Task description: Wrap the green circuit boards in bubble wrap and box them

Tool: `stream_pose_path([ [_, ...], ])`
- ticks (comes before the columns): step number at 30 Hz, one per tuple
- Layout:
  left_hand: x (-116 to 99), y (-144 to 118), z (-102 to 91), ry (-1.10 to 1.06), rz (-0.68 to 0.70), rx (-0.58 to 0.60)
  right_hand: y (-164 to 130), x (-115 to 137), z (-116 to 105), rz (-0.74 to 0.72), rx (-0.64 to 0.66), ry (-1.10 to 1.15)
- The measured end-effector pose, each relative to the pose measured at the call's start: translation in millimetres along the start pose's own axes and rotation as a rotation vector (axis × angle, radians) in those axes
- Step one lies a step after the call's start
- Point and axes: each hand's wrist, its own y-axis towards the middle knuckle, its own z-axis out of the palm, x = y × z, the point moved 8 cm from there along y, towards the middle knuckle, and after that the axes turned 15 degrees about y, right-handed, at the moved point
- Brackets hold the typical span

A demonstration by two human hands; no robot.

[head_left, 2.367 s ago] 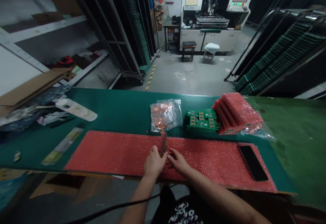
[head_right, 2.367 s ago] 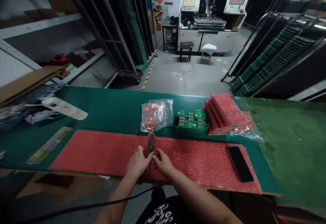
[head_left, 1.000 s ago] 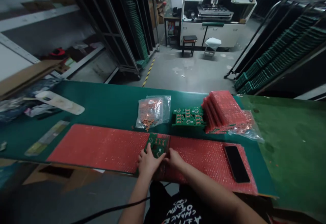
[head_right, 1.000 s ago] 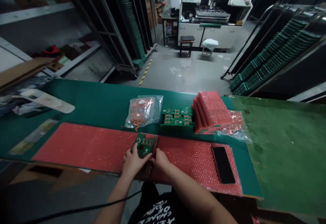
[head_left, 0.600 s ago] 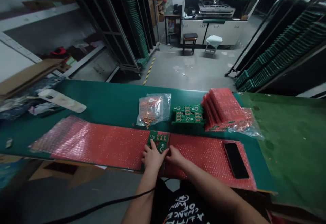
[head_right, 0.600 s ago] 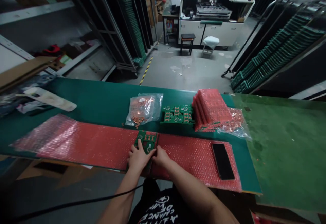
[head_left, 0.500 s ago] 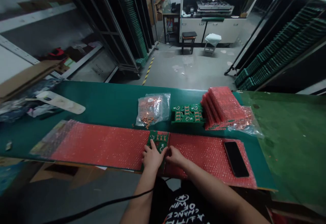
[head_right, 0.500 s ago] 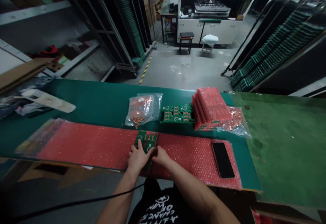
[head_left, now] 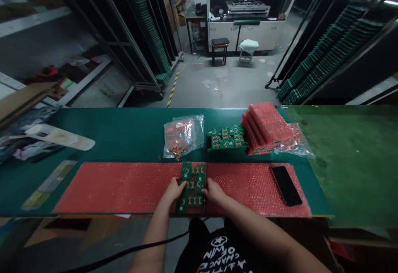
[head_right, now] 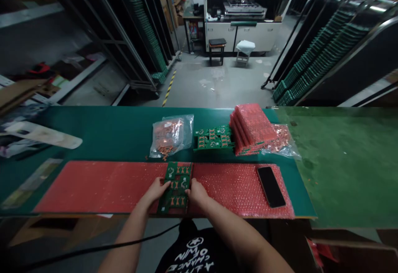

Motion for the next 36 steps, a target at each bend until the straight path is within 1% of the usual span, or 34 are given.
stream_pose_path([
  [3,-0.6,5.2,-1.5,-0.051,0.110,0.104,-1.8,0.2,-5.1,0.010,-0.026,0.002],
  [4,-4.1,4.0,-2.7,-0.071,0.153,0.119,-2.7,-0.4,-8.5,0.011,-0.044,0.006],
  [6,-14.7,-1.5,-5.9,-0.089,0.224,0.104,-5.6,-1.6,-17.1,0.006,-0.088,0.029],
  [9,-40.0,-16.1,-4.7,-0.052,0.275,0.036,-14.9,0.9,-30.7,-0.056,-0.141,0.149],
  [11,-61.9,-28.0,2.6,0.001,0.292,-0.011,-24.8,2.9,-37.5,-0.092,-0.140,0.337],
  [13,-85.0,-39.2,14.1,0.008,0.321,-0.041,-36.4,1.2,-43.9,-0.079,-0.122,0.541],
  [14,-95.2,-43.5,22.5,-0.023,0.338,-0.020,-42.4,0.4,-48.6,-0.075,-0.119,0.595],
  [15,-104.1,-46.7,32.7,-0.079,0.357,0.035,-48.1,0.1,-55.2,-0.084,-0.127,0.599],
  [17,-116.8,-50.5,54.7,-0.207,0.399,0.202,-57.5,0.2,-72.2,-0.133,-0.161,0.508],
  [18,-120.7,-50.6,62.1,-0.255,0.433,0.258,-60.5,-0.8,-80.4,-0.151,-0.173,0.452],
  [19,-122.4,-48.5,64.6,-0.287,0.472,0.258,-61.9,-3.1,-87.4,-0.156,-0.175,0.405],
  [20,-121.3,-43.7,62.5,-0.294,0.505,0.194,-61.9,-6.9,-93.2,-0.147,-0.172,0.366],
  [21,-116.9,-37.2,57.9,-0.278,0.513,0.090,-61.0,-11.8,-98.1,-0.127,-0.171,0.329],
  [22,-109.6,-29.7,54.5,-0.249,0.484,-0.006,-59.6,-17.2,-102.6,-0.104,-0.179,0.282],
  [23,-101.2,-22.1,54.0,-0.217,0.429,-0.066,-58.0,-22.4,-106.5,-0.081,-0.195,0.229],
  [24,-93.3,-15.1,57.1,-0.188,0.363,-0.077,-56.5,-27.3,-109.5,-0.059,-0.211,0.177],
  [26,-85.0,-6.0,69.8,-0.150,0.276,-0.006,-54.3,-35.0,-112.9,-0.021,-0.235,0.097],
  [28,-87.8,-4.3,78.3,-0.127,0.269,0.045,-53.8,-37.8,-114.5,-0.008,-0.245,0.035],
  [31,-97.4,-7.4,79.4,-0.089,0.275,0.038,-53.8,-35.7,-117.4,0.000,-0.233,-0.048],
  [36,-102.9,-10.0,77.1,-0.014,0.250,0.011,-46.9,-31.2,-121.1,-0.005,-0.138,-0.074],
])
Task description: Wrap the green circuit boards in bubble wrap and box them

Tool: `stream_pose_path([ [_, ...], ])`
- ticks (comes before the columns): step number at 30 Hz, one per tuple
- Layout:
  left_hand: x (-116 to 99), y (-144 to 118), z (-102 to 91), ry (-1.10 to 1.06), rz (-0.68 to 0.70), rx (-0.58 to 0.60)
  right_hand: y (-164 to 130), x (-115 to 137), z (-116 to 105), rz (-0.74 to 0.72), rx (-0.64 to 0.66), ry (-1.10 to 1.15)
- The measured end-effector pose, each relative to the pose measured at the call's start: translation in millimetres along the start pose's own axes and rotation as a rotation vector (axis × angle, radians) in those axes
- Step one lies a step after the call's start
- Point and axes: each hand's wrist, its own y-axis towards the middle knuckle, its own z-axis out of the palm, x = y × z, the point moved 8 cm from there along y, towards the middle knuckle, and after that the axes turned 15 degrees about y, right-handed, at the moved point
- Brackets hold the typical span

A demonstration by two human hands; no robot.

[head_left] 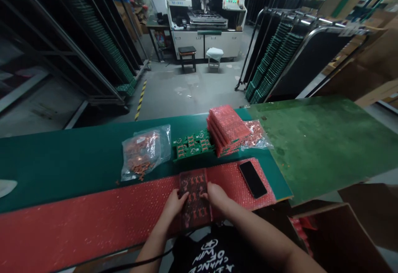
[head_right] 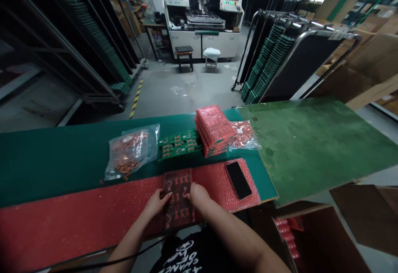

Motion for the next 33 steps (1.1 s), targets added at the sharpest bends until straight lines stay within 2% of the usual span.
stream_pose_path([
  [3,2.9,1.9,0.2,0.015,-0.033,-0.025,4.3,-3.3,-1.7,-0.014,0.011,0.021],
  [7,-0.2,-1.6,-4.3,-0.099,-0.044,-0.015,2.9,-12.8,-7.4,-0.005,-0.038,0.099],
  [10,-15.7,-14.0,-14.9,-0.178,-0.027,-0.017,-1.0,-19.6,-17.1,-0.009,-0.109,0.142],
  [12,-34.4,-24.6,-13.5,-0.244,-0.011,0.043,-3.7,-22.4,-22.6,-0.040,-0.115,0.202],
  [14,-57.1,-34.1,-3.0,-0.342,-0.005,0.129,-7.7,-26.0,-27.5,-0.071,-0.078,0.342],
  [17,-92.9,-42.4,23.5,-0.459,0.036,0.230,-18.2,-41.8,-38.8,-0.017,-0.010,0.621],
  [19,-113.7,-42.6,42.6,-0.418,0.134,0.255,-26.9,-56.1,-56.3,0.001,-0.060,0.681],
  [20,-121.0,-40.7,49.8,-0.348,0.194,0.227,-31.1,-63.5,-68.4,-0.011,-0.126,0.648],
  [22,-127.8,-33.4,56.9,-0.166,0.291,0.079,-38.6,-79.5,-90.6,-0.001,-0.268,0.474],
  [24,-125.1,-24.1,57.7,-0.048,0.303,-0.095,-42.2,-93.6,-102.1,0.058,-0.330,0.258],
  [25,-121.4,-19.0,59.2,-0.043,0.277,-0.130,-42.3,-98.5,-104.4,0.085,-0.334,0.164],
  [26,-117.4,-13.9,61.6,-0.070,0.237,-0.128,-41.5,-101.3,-105.4,0.097,-0.329,0.094],
  [28,-113.2,-6.3,68.0,-0.146,0.154,-0.044,-38.2,-101.9,-104.8,0.084,-0.304,0.027],
  [33,-129.2,-9.1,70.3,-0.160,0.024,0.178,-31.0,-102.2,-107.7,0.067,-0.248,-0.021],
])
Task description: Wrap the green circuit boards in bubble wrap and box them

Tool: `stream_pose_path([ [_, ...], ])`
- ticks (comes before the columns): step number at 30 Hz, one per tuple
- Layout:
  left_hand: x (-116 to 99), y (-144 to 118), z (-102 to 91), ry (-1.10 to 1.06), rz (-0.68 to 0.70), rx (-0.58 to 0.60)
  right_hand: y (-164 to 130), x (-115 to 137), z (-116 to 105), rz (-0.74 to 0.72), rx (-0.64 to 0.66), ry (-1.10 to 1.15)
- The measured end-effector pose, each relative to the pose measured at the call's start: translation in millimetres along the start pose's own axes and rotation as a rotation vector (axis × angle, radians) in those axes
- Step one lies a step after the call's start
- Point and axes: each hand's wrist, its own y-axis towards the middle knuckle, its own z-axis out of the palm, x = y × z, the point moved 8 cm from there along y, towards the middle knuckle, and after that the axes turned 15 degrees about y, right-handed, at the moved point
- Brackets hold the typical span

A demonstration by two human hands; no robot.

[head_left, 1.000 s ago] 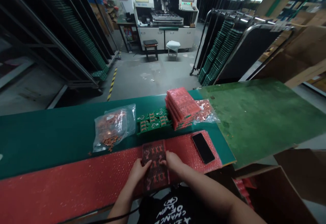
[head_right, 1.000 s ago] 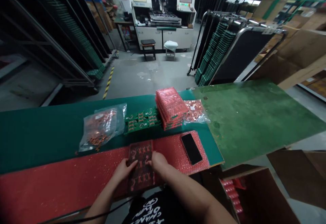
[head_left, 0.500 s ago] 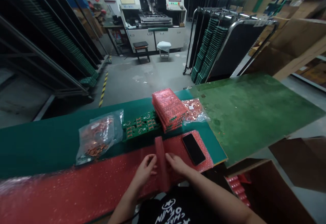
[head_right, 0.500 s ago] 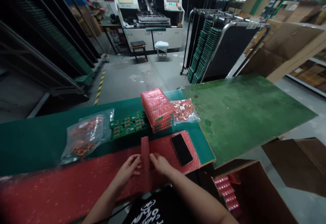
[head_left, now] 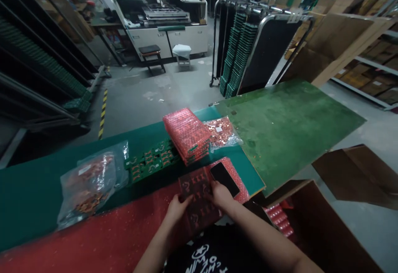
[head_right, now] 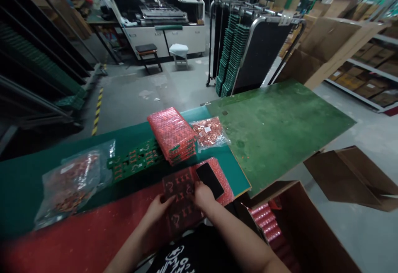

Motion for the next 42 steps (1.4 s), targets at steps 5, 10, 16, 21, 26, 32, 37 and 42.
stream_pose_path([
  [5,-12.1,-7.3,21.7,-0.372,-0.056,0.172,-4.8,-2.4,-14.2,-0.060,-0.011,0.020],
  [10,-5.7,-5.4,35.4,-0.546,-0.055,0.116,-17.6,-17.1,-41.0,-0.093,-0.294,-0.120],
  [16,-18.6,-15.0,18.1,-0.515,0.022,0.034,-11.5,-40.6,-38.0,-0.046,-0.306,-0.143],
  [21,-6.3,-29.3,-22.9,-0.480,0.006,0.026,-11.3,-52.4,-45.0,0.022,-0.372,-0.113],
  [26,37.0,-36.4,-73.8,-0.466,-0.011,0.029,-15.8,-58.4,-45.0,0.027,-0.361,-0.153],
  [32,103.7,-41.5,-107.2,-0.555,-0.097,-0.020,-17.0,3.5,-3.3,-0.290,-0.315,0.048],
  [37,145.0,-35.0,-106.5,-0.609,-0.217,-0.044,3.3,32.9,60.1,-0.020,-0.163,0.226],
  [42,166.5,-26.6,-96.6,-0.713,-0.229,-0.040,13.7,49.2,77.2,0.063,-0.032,0.211],
])
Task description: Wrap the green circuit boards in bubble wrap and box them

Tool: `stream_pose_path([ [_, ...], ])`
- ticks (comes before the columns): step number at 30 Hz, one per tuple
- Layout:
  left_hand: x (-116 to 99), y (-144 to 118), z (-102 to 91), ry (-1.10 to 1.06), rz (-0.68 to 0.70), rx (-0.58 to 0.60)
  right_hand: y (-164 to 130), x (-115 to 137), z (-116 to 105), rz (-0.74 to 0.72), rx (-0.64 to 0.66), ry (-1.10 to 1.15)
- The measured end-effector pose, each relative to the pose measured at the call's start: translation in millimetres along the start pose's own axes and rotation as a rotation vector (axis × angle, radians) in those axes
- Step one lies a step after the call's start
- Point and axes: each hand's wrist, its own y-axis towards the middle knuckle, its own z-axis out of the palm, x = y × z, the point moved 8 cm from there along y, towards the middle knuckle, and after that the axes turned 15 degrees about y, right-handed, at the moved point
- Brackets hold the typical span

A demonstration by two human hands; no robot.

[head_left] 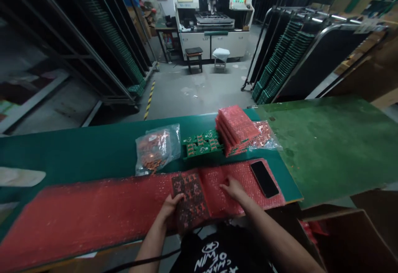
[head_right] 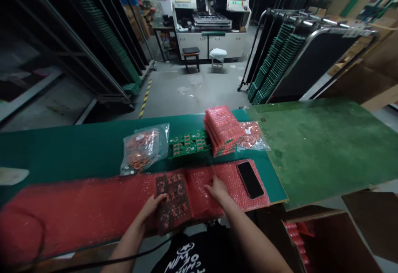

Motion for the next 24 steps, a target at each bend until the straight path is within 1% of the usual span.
stream_pose_path([
  [2,6.1,1.8,1.7,-0.065,0.008,0.040,-3.0,12.1,1.7,-0.059,0.051,0.098],
  [4,8.8,1.8,3.9,-0.099,0.036,0.084,-11.0,30.2,6.9,-0.165,0.094,0.249],
  [6,8.7,0.2,4.5,-0.114,0.070,0.101,-23.4,50.4,22.4,-0.267,0.156,0.381],
  [8,7.5,-3.3,4.6,-0.130,0.094,0.094,-37.2,68.3,48.6,-0.333,0.216,0.418],
  [10,5.5,-8.6,7.1,-0.161,0.108,0.108,-49.4,82.1,78.1,-0.377,0.225,0.351],
  [12,3.0,-14.9,12.5,-0.196,0.122,0.156,-59.5,93.2,101.7,-0.427,0.177,0.228],
  [14,-0.7,-20.9,17.2,-0.229,0.146,0.203,-68.1,100.7,117.9,-0.461,0.135,0.087],
  [16,-5.9,-25.8,17.5,-0.241,0.184,0.204,-75.2,104.1,129.0,-0.459,0.154,-0.034],
  [18,-8.6,-30.4,14.9,-0.225,0.182,0.164,-82.3,105.0,135.7,-0.435,0.230,-0.088],
  [20,-7.4,-35.9,13.1,-0.197,0.125,0.127,-88.8,105.3,133.2,-0.401,0.252,-0.055],
  [22,-3.8,-41.9,14.6,-0.175,0.048,0.120,-93.0,104.2,122.4,-0.368,0.193,0.017],
  [24,-4.7,-46.3,22.3,-0.145,0.047,0.172,-93.7,100.4,108.1,-0.349,0.112,0.073],
])
